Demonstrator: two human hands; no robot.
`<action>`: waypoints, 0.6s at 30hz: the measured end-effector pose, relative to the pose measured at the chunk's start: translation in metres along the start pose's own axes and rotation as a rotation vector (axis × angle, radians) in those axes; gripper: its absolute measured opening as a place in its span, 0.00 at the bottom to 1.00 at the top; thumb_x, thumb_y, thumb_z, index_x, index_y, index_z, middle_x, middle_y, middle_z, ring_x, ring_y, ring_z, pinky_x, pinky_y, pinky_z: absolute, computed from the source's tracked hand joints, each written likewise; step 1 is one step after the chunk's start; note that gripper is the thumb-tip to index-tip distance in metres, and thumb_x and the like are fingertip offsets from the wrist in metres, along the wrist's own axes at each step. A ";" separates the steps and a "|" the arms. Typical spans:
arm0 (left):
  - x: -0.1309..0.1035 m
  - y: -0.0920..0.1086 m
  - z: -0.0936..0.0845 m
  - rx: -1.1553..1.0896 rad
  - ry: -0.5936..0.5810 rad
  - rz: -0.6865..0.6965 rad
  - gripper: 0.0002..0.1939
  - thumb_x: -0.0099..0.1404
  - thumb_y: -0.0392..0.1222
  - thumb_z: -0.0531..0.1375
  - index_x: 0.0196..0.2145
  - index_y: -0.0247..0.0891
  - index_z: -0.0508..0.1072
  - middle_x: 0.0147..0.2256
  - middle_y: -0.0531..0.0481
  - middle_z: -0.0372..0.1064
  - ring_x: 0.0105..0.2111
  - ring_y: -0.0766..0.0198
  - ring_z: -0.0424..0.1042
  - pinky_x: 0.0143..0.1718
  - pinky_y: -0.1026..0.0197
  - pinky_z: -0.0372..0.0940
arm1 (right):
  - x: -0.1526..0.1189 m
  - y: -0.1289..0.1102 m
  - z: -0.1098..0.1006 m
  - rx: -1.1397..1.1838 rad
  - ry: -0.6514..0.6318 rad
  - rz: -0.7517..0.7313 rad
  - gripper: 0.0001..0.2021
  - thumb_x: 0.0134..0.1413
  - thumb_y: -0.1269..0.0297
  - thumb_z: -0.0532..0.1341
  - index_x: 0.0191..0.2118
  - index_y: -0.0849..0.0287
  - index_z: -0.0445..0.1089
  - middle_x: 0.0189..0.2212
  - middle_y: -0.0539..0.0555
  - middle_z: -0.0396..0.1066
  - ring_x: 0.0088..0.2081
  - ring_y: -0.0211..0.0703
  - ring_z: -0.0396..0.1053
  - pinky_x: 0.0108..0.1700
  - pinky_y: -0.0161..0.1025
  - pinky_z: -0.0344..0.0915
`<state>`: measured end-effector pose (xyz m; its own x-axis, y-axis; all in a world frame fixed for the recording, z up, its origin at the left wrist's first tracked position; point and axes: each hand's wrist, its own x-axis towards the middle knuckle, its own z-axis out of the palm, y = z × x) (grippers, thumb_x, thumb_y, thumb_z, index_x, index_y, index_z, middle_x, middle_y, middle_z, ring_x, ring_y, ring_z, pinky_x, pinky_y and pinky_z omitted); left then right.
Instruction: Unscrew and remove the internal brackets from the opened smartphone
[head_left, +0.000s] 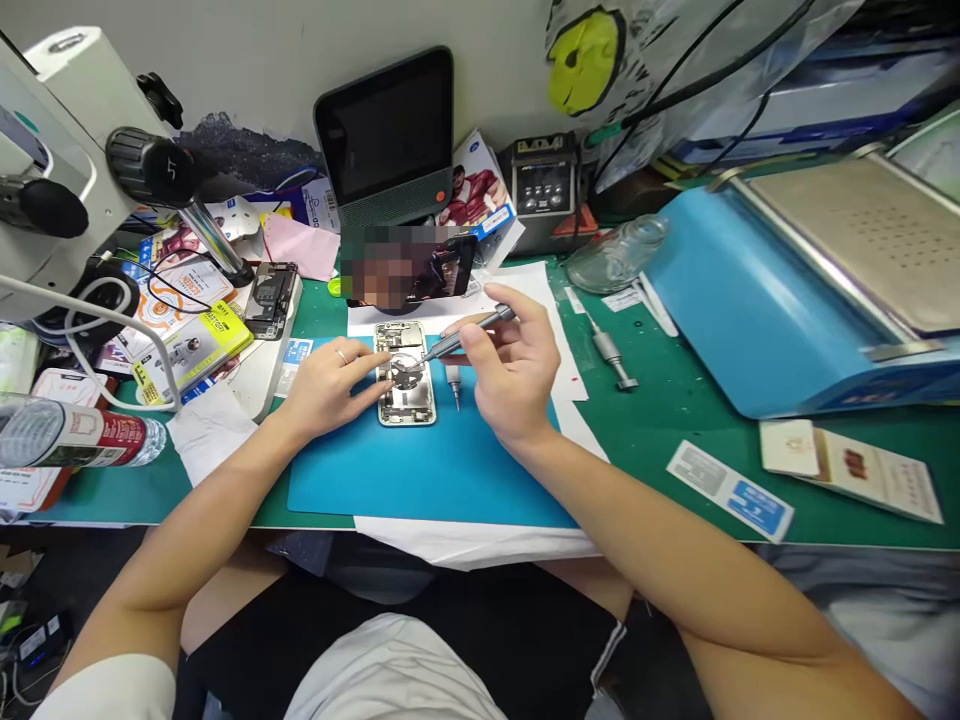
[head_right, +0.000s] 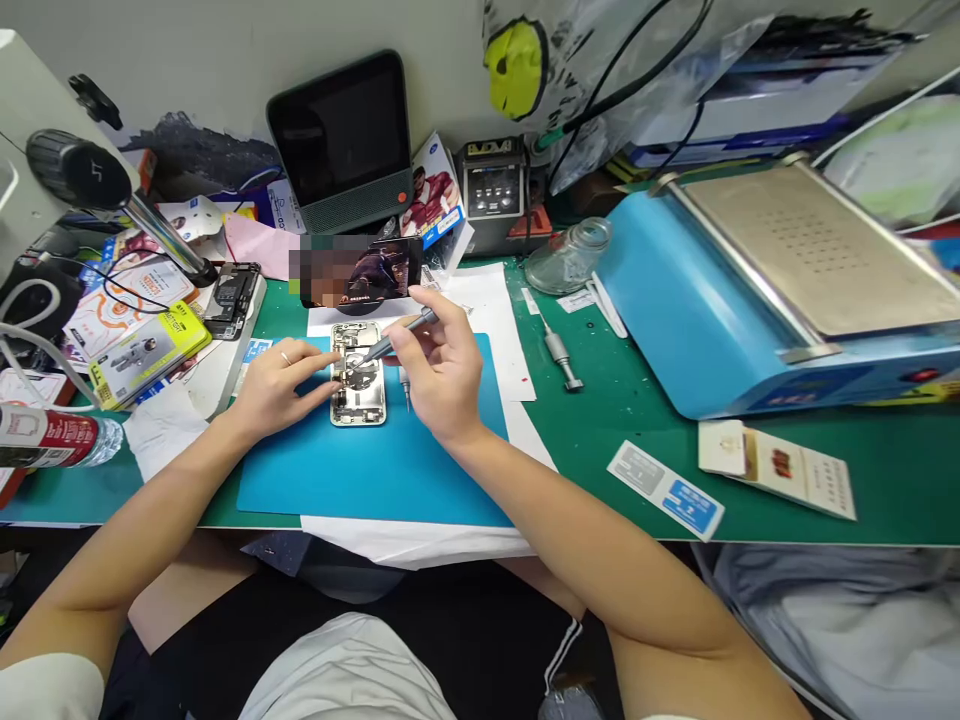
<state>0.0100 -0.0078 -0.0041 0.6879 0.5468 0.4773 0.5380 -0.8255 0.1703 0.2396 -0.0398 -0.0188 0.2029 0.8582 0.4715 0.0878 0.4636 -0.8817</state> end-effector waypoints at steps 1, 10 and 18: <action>-0.002 0.001 0.000 -0.016 0.003 0.008 0.15 0.74 0.48 0.60 0.51 0.37 0.76 0.40 0.43 0.76 0.38 0.58 0.74 0.39 0.56 0.67 | -0.001 -0.002 0.001 -0.001 -0.008 -0.007 0.20 0.67 0.50 0.61 0.61 0.41 0.61 0.40 0.53 0.76 0.40 0.49 0.79 0.37 0.47 0.83; -0.001 0.014 -0.006 -0.056 0.019 0.029 0.13 0.76 0.45 0.58 0.52 0.39 0.77 0.39 0.46 0.77 0.38 0.61 0.76 0.38 0.59 0.65 | -0.005 -0.009 0.005 0.017 -0.050 -0.002 0.17 0.66 0.54 0.62 0.58 0.43 0.64 0.38 0.52 0.77 0.35 0.47 0.78 0.34 0.46 0.82; -0.003 0.014 -0.008 -0.049 -0.021 0.041 0.12 0.78 0.46 0.56 0.47 0.42 0.79 0.35 0.49 0.78 0.34 0.63 0.74 0.35 0.59 0.61 | -0.007 -0.009 0.006 0.027 -0.042 0.031 0.17 0.65 0.53 0.64 0.57 0.44 0.64 0.37 0.52 0.78 0.34 0.46 0.79 0.33 0.45 0.83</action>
<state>0.0114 -0.0221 0.0041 0.7192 0.5151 0.4663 0.4855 -0.8526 0.1932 0.2317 -0.0485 -0.0134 0.1640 0.8807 0.4444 0.0553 0.4416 -0.8955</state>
